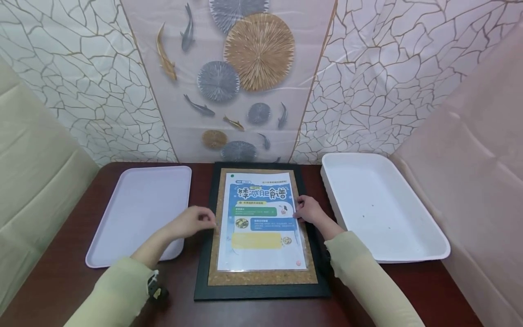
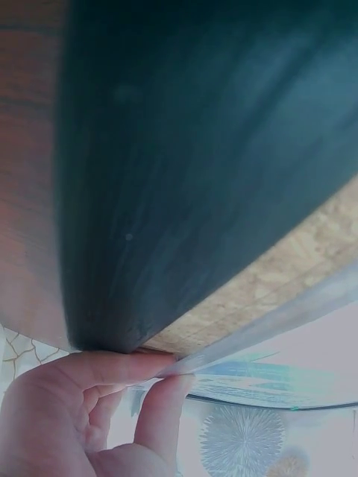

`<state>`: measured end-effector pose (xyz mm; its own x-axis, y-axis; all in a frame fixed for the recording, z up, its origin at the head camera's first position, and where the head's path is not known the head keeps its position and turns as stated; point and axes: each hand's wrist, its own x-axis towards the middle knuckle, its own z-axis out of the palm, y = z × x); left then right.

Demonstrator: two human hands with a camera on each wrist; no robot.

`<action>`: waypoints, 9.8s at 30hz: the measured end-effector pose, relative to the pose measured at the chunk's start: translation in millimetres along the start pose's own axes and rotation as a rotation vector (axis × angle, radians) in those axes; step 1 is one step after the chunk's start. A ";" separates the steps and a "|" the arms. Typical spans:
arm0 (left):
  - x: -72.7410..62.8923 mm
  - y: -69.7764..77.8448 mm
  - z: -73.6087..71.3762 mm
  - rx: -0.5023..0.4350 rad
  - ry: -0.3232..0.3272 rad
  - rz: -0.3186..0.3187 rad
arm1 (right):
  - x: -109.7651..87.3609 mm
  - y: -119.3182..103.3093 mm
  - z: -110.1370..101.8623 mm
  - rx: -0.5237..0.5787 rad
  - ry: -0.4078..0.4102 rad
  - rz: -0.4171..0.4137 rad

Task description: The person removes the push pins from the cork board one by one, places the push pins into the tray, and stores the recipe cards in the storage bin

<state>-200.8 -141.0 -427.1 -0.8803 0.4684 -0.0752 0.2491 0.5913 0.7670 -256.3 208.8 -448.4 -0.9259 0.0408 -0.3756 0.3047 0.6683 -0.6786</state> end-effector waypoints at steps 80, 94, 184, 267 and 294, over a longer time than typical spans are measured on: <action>34.3 -2.1 -16.9 -0.025 0.124 -0.152 | -4.6 -3.3 1.1 -0.037 0.004 -0.022; 54.4 51.9 59.8 -0.097 -0.170 0.029 | -3.9 -7.4 1.6 -0.037 0.009 -0.012; 60.9 70.3 74.7 -0.091 -0.106 -0.031 | -5.0 -5.8 1.8 -0.042 -0.006 -0.011; -27.8 -92.7 -51.9 0.149 0.426 -0.440 | -2.7 -0.4 3.3 -0.051 0.008 -0.046; 68.4 -31.3 -61.2 0.060 0.453 -0.296 | -1.5 -1.8 4.0 -0.054 -0.004 -0.035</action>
<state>-293.5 -167.7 -417.3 -0.9989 -0.0452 0.0097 -0.0246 0.6977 0.7160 -254.6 204.6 -449.2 -0.9347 0.0135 -0.3552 0.2596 0.7087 -0.6561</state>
